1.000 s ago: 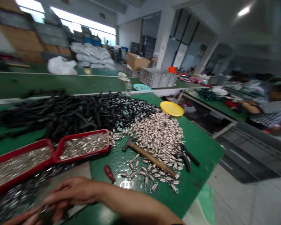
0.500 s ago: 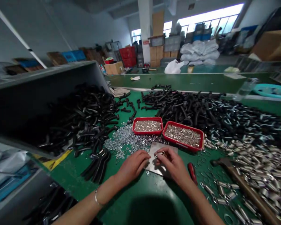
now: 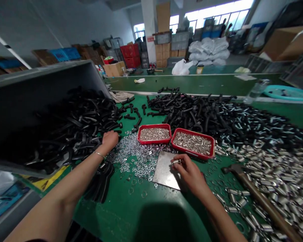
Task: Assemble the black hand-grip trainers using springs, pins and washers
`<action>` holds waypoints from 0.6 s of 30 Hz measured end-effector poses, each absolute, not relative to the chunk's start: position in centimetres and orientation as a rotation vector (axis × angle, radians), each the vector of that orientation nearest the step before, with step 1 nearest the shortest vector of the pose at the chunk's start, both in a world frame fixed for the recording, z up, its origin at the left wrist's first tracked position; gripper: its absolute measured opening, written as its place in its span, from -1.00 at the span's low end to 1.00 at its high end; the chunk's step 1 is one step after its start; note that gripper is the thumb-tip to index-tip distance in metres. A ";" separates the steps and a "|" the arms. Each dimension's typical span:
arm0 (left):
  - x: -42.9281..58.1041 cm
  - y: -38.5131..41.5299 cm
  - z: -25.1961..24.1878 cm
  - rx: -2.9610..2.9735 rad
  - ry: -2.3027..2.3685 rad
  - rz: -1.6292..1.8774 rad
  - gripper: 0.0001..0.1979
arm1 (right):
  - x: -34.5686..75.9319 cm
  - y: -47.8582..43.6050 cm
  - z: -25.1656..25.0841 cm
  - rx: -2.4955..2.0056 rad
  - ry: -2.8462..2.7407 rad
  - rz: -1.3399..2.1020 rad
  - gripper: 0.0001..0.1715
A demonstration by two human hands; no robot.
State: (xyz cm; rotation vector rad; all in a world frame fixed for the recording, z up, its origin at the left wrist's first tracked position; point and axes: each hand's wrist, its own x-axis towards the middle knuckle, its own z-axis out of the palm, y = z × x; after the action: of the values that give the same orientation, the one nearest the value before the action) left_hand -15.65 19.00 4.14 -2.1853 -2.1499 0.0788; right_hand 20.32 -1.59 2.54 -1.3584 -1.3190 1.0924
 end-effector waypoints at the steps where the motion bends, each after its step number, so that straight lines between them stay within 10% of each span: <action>1: -15.6 19.1 4.0 -2.183 -2.160 0.080 -0.90 | 20.4 -1.5 2.3 -1.346 -1.288 1.121 -0.80; 8: -17.1 20.0 4.6 -2.145 -2.266 -0.066 -0.67 | 20.4 -0.9 2.2 -1.186 -1.059 1.238 -0.74; 18: -2.9 5.8 4.4 -3.219 -2.349 -1.755 -0.57 | 19.4 -1.2 1.6 -1.139 -0.776 1.323 -0.54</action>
State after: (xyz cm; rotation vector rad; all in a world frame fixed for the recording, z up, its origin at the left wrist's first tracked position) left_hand -2.87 5.81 4.40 -3.2189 -2.3488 -1.7550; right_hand 19.37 -1.23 1.56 -1.1394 -0.7765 1.3235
